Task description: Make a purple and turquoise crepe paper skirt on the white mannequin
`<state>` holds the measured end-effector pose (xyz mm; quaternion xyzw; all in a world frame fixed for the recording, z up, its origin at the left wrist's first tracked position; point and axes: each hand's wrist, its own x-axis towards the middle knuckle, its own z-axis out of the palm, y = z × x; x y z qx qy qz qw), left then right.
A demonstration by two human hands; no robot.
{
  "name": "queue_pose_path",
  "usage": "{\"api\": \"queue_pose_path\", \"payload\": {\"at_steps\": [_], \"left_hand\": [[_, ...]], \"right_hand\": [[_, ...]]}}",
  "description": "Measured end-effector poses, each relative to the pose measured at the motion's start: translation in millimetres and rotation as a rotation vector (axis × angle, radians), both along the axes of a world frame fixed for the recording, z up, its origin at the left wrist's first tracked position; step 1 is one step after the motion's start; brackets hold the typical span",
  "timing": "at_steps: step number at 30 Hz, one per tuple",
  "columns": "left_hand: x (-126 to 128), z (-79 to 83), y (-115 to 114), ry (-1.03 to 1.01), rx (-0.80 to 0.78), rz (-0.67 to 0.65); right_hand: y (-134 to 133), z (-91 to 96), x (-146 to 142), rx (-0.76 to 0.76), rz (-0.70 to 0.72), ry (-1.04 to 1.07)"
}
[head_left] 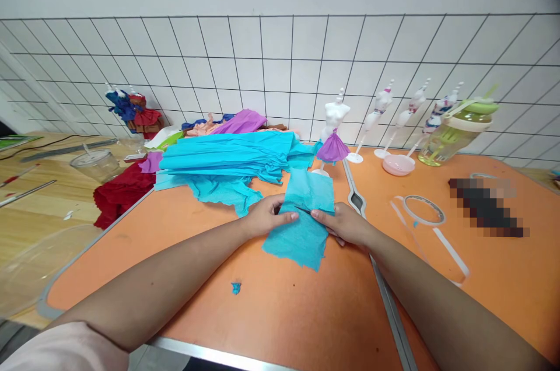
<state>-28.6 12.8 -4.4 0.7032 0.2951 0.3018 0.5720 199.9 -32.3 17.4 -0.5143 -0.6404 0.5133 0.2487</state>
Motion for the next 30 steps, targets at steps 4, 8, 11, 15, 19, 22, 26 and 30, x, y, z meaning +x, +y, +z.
{"api": "queue_pose_path", "payload": {"at_steps": [4, 8, 11, 15, 19, 22, 26, 30], "left_hand": [[2.4, -2.6, 0.7, 0.015, 0.056, 0.087], [2.5, -5.4, 0.7, 0.055, 0.09, 0.1], [3.2, -6.1, 0.3, 0.089, 0.092, 0.118], [7.7, -5.4, -1.7, 0.055, 0.047, 0.076], [11.6, -4.7, -3.2, 0.042, 0.051, 0.036], [11.8, -5.7, -2.7, 0.124, 0.096, 0.06], [11.3, -7.2, -1.9, 0.168, 0.132, 0.078], [11.9, -6.1, -2.4, 0.163, 0.127, 0.078]], "right_hand": [[-1.5, -1.0, -0.1, 0.006, 0.003, 0.006], [-2.3, -1.2, -1.1, 0.02, 0.023, -0.025], [-2.2, -0.5, -1.4, 0.048, 0.03, -0.027], [-1.3, 0.8, -1.4, 0.098, 0.036, -0.059], [-0.7, 2.4, -2.2, 0.111, 0.036, -0.075], [0.2, 2.6, -2.7, 0.127, 0.052, -0.093], [3.2, -1.2, -1.6, 0.218, 0.09, -0.075], [5.3, -4.1, -0.8, 0.257, 0.101, -0.077]]}}
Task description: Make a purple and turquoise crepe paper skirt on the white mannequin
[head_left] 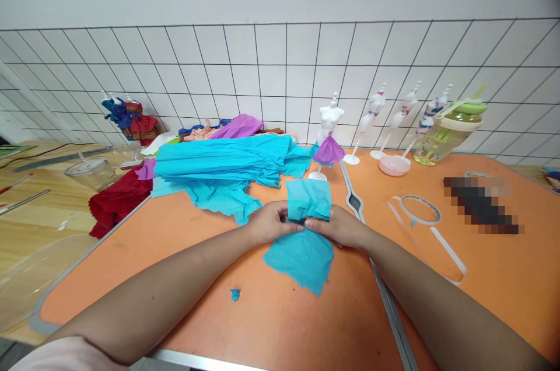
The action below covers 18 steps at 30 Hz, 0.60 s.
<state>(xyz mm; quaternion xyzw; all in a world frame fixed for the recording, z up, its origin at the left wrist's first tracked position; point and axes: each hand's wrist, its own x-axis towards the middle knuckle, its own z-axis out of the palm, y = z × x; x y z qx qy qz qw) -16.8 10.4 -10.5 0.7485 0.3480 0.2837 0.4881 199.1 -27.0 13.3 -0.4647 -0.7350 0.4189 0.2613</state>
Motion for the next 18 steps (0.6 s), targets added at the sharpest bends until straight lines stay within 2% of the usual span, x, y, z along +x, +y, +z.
{"api": "queue_pose_path", "payload": {"at_steps": [9, 13, 18], "left_hand": [[2.3, 3.1, -1.9, -0.049, -0.061, -0.043], [2.0, 4.0, -2.9, -0.056, -0.042, -0.087], [-0.1, 2.3, -3.0, -0.012, 0.005, -0.051]], "right_hand": [[0.9, -1.4, -2.7, 0.039, -0.002, 0.006], [1.8, -3.9, -2.6, 0.033, -0.002, -0.001], [0.6, -2.9, -3.1, 0.06, 0.012, 0.008]]}}
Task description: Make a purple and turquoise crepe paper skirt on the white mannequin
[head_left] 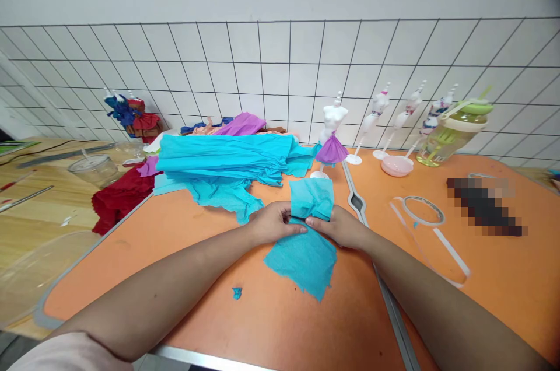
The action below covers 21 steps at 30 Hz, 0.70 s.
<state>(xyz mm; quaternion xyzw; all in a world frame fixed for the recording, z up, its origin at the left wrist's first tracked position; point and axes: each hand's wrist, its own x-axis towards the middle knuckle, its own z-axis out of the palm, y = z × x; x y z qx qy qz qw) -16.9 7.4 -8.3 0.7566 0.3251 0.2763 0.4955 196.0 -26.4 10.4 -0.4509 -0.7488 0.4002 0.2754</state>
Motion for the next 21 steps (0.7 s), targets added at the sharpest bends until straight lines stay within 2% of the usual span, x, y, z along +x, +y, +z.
{"api": "queue_pose_path", "payload": {"at_steps": [4, 7, 9, 13, 15, 18, 19, 21], "left_hand": [[1.3, -1.1, -0.4, 0.019, 0.024, 0.026], [1.9, -0.4, 1.9, 0.019, 0.052, 0.091], [-1.4, 0.9, 6.2, 0.063, 0.106, 0.182], [-17.3, 4.9, 17.4, 0.229, 0.251, 0.317], [-24.4, 6.6, 20.0, 0.291, 0.282, 0.244], [-27.0, 7.4, 17.1, 0.334, 0.308, 0.063], [-26.0, 7.3, 15.5, 0.346, 0.331, 0.043], [-23.8, 7.1, 15.0, 0.366, 0.401, 0.101]], "right_hand": [[0.2, 2.3, 2.4, 0.018, -0.019, -0.031], [2.9, 3.9, 10.7, 0.033, -0.101, -0.131], [5.1, 6.2, 19.9, -0.002, -0.143, -0.243], [4.7, 20.3, 45.3, -0.156, -0.111, -0.395], [1.8, 31.0, 59.8, -0.294, -0.087, -0.427], [-2.1, 42.5, 79.3, -0.446, 0.032, -0.234], [-2.4, 43.6, 83.9, -0.491, 0.096, -0.157], [-0.8, 41.1, 88.3, -0.579, 0.232, -0.035]]}}
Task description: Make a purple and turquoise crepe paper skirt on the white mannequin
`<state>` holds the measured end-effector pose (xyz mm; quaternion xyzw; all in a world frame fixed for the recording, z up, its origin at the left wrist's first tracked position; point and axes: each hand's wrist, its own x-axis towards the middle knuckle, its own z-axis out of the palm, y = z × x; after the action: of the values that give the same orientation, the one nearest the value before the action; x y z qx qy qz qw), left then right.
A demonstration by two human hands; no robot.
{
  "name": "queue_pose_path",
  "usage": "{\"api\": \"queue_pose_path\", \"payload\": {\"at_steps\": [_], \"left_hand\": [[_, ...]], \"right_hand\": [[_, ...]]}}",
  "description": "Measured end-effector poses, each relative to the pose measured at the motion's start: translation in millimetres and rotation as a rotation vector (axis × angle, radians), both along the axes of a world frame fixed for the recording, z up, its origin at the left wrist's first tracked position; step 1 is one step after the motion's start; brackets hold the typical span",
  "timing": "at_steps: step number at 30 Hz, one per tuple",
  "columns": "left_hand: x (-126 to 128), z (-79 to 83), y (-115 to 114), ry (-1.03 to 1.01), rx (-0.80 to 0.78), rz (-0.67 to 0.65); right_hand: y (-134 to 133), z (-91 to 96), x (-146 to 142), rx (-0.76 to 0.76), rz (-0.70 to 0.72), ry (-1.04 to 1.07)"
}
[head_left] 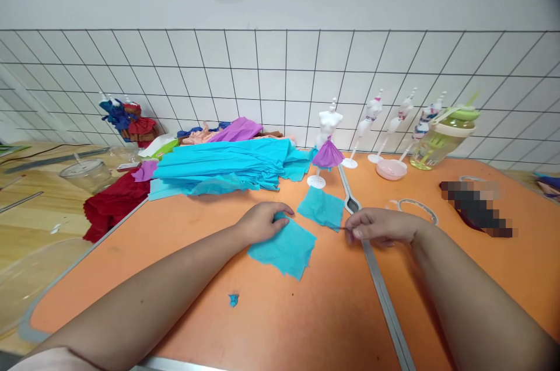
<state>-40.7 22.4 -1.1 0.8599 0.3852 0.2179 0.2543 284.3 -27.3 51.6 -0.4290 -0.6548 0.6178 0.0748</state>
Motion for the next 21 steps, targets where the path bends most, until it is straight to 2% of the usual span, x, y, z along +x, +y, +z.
{"api": "queue_pose_path", "payload": {"at_steps": [2, 4, 6, 7, 9, 11, 13, 14, 16, 21], "left_hand": [[-0.4, 0.5, 5.7, 0.007, 0.091, 0.12], [-4.7, 2.7, 16.2, 0.043, 0.158, 0.242], [-10.6, 7.2, 24.5, 0.118, 0.218, 0.331], [-12.9, 10.3, 25.4, 0.165, 0.269, 0.363], [-14.2, 16.8, 18.6, 0.277, 0.392, 0.384], [-11.7, 21.4, 4.4, 0.421, 0.428, 0.284], [-8.8, 21.2, -6.5, 0.558, 0.309, 0.105], [-8.2, 19.2, -7.3, 0.601, 0.251, 0.063], [-9.3, 13.0, 3.7, 0.643, 0.205, 0.111], [-13.8, 2.5, 69.4, 0.644, 0.223, 0.406]], "right_hand": [[3.9, -6.9, -3.3, -0.002, -0.008, 0.102], [8.4, -15.7, -14.0, 0.204, -0.22, 0.125], [11.2, -24.2, -29.0, 0.497, -0.389, -0.097], [11.6, -28.0, -36.5, 0.623, -0.404, -0.265], [10.6, -34.0, -48.8, 0.775, -0.346, -0.561], [8.7, -37.6, -55.4, 0.831, -0.266, -0.7], [7.5, -39.3, -56.8, 0.869, -0.214, -0.717], [7.5, -39.7, -56.4, 0.885, -0.201, -0.711], [8.7, -40.6, -54.9, 0.902, -0.191, -0.699], [14.0, -43.6, -55.6, 0.89, -0.202, -0.699]]}}
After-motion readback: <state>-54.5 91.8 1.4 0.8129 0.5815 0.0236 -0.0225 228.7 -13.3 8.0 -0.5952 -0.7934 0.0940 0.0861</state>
